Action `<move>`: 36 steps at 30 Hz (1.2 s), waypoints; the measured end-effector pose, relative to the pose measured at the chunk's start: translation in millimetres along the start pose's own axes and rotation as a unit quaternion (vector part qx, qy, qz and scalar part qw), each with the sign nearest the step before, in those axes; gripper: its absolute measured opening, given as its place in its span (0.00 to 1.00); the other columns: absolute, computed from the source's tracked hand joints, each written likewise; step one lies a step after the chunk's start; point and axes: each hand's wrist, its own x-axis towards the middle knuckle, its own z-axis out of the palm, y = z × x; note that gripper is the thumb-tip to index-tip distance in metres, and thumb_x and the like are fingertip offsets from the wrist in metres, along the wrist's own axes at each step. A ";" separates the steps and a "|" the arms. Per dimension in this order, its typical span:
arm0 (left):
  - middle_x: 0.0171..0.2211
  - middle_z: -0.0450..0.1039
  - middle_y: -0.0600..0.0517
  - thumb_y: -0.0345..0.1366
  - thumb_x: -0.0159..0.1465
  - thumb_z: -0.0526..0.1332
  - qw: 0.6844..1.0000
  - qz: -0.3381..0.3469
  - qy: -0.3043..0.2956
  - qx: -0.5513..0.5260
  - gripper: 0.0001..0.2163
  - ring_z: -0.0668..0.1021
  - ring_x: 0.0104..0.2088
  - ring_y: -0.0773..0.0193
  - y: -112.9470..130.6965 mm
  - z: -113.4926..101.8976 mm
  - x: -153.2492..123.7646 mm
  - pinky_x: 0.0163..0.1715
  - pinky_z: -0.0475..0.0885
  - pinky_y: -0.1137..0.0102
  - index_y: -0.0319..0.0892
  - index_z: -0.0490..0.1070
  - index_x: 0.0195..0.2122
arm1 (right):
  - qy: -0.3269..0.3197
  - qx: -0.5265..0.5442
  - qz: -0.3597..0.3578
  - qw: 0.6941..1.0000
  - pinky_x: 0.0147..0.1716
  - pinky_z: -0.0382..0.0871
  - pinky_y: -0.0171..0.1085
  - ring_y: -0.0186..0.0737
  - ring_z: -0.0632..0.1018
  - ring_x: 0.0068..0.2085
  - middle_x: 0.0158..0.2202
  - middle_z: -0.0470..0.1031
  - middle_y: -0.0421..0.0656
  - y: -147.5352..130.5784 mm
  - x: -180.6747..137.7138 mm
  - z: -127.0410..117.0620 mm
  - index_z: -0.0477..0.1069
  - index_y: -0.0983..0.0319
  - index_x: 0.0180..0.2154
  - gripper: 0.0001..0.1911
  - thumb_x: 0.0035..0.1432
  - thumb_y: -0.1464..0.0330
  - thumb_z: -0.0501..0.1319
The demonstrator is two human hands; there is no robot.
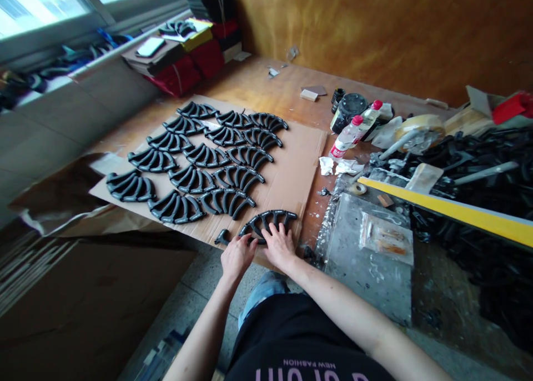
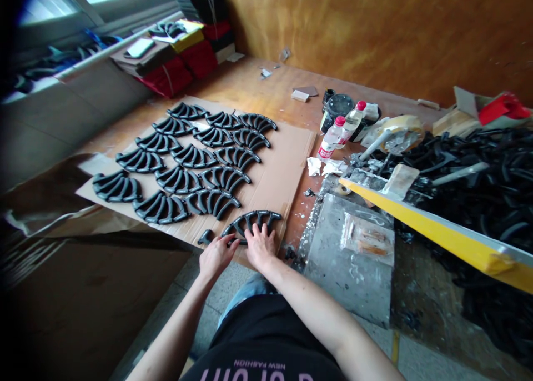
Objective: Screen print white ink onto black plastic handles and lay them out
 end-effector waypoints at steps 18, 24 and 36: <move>0.53 0.71 0.39 0.41 0.68 0.51 0.937 0.238 0.176 -0.183 0.20 0.75 0.52 0.54 70.2 28.7 96.8 0.52 0.69 0.59 0.40 0.65 0.59 | 0.180 -0.016 0.186 0.966 0.54 0.57 0.51 0.52 0.64 0.56 0.56 0.68 0.46 103.3 163.9 -106.3 0.70 0.55 0.52 0.21 0.58 0.58 0.63; 0.53 0.72 0.43 0.39 0.68 0.51 0.944 0.250 0.168 -0.135 0.17 0.75 0.50 0.50 64.1 57.0 111.6 0.51 0.68 0.54 0.50 0.70 0.55 | 0.188 -0.016 0.263 0.946 0.51 0.59 0.53 0.55 0.64 0.56 0.57 0.66 0.49 157.7 259.8 -144.6 0.70 0.56 0.52 0.21 0.60 0.55 0.60; 0.50 0.77 0.46 0.34 0.66 0.56 0.911 0.307 0.269 -0.064 0.15 0.79 0.41 0.60 49.1 91.9 131.0 0.41 0.72 0.65 0.46 0.73 0.52 | 0.176 -0.017 0.244 0.954 0.54 0.57 0.58 0.57 0.62 0.59 0.59 0.65 0.49 202.0 348.0 -149.7 0.69 0.55 0.53 0.22 0.59 0.56 0.61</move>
